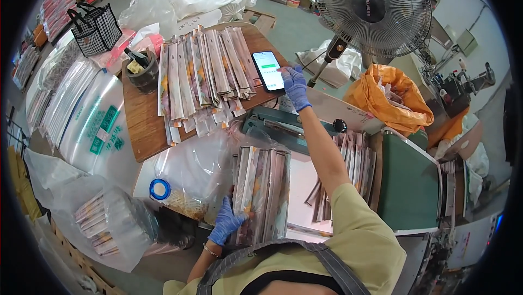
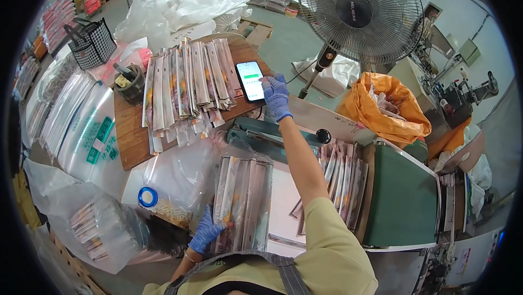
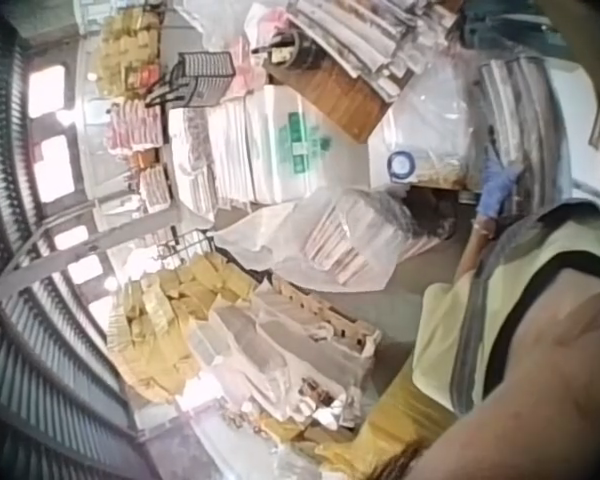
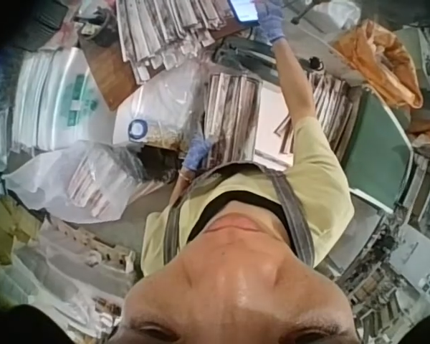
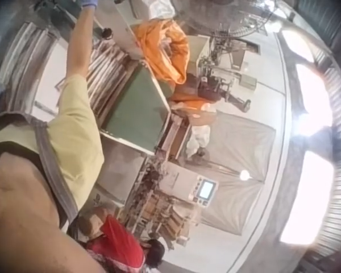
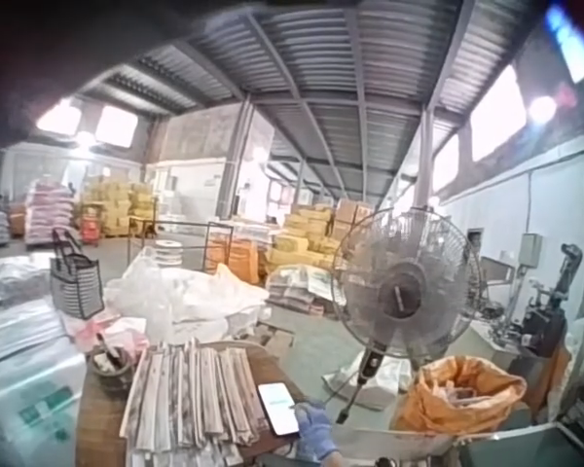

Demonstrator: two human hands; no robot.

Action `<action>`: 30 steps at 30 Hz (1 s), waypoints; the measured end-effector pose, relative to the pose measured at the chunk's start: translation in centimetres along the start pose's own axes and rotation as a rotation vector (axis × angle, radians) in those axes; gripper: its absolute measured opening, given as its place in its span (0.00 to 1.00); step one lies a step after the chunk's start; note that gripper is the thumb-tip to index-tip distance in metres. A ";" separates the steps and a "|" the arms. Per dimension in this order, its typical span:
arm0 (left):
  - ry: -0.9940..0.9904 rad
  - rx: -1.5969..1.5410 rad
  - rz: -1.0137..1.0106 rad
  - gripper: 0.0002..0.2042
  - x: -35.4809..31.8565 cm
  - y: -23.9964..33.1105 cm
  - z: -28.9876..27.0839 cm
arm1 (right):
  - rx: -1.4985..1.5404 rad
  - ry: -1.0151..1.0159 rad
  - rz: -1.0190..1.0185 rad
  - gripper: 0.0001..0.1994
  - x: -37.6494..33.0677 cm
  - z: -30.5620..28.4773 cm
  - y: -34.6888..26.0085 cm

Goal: Packaging bundles of items into plastic bags, sealing them with a heat sealer, and placing them on a conveyor belt.

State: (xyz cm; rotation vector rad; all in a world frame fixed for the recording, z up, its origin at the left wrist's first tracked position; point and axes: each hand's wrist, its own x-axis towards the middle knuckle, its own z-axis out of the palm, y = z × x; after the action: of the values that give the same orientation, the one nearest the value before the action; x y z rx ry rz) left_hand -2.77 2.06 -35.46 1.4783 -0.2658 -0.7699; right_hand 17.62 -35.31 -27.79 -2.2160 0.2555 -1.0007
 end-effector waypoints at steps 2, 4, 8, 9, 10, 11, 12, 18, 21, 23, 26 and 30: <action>0.005 0.005 -0.014 0.50 0.1 -0.2 0.0 | 0.116 -0.019 0.017 0.10 -0.1 0.2 -0.6; 0.005 0.001 -0.008 0.50 0.1 -0.5 0.0 | 0.001 -0.081 -0.094 0.10 -0.5 0.2 -1.0; -0.004 -0.010 -0.005 0.51 0.0 -0.1 0.0 | -0.095 -0.100 -0.104 0.09 -0.4 -0.1 -1.3; -0.009 -0.029 -0.025 0.51 0.1 -0.1 0.0 | -0.098 -0.097 -0.104 0.09 -0.4 -0.2 -1.0; -0.015 -0.048 -0.044 0.51 0.2 0.0 0.1 | -0.080 -0.087 -0.075 0.09 -0.4 -0.2 -0.8; -0.020 -0.048 -0.043 0.51 0.3 0.0 0.1 | -0.061 -0.075 -0.047 0.09 -0.4 -0.3 -0.5; -0.012 -0.043 -0.026 0.51 0.2 -0.1 0.0 | -0.058 -0.079 -0.048 0.09 -0.5 -0.3 -0.9; -0.002 -0.058 0.005 0.51 0.2 -0.5 0.0 | 0.016 -0.129 -0.043 0.09 -0.8 -0.5 -1.4; -0.011 -0.049 0.002 0.50 0.4 -0.7 0.0 | 0.057 -0.077 -0.012 0.09 -0.6 -0.5 -0.3; 0.004 -0.033 0.014 0.50 0.1 -0.9 -0.3 | 0.143 -0.116 0.009 0.08 -1.0 -0.4 -1.4; -0.006 -0.083 0.006 0.50 0.2 -0.6 -0.2 | 0.112 -0.157 -0.054 0.08 -1.1 -0.9 -1.2; -0.006 -0.074 0.019 0.50 0.2 -0.5 -0.1 | 0.258 -0.074 0.054 0.09 -1.3 -0.6 -1.2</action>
State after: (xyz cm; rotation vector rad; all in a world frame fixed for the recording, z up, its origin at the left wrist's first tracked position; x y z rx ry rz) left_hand -2.74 2.05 -36.02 1.4024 -0.2535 -0.7615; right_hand 16.18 -34.21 -27.50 -1.9961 0.1427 -0.8686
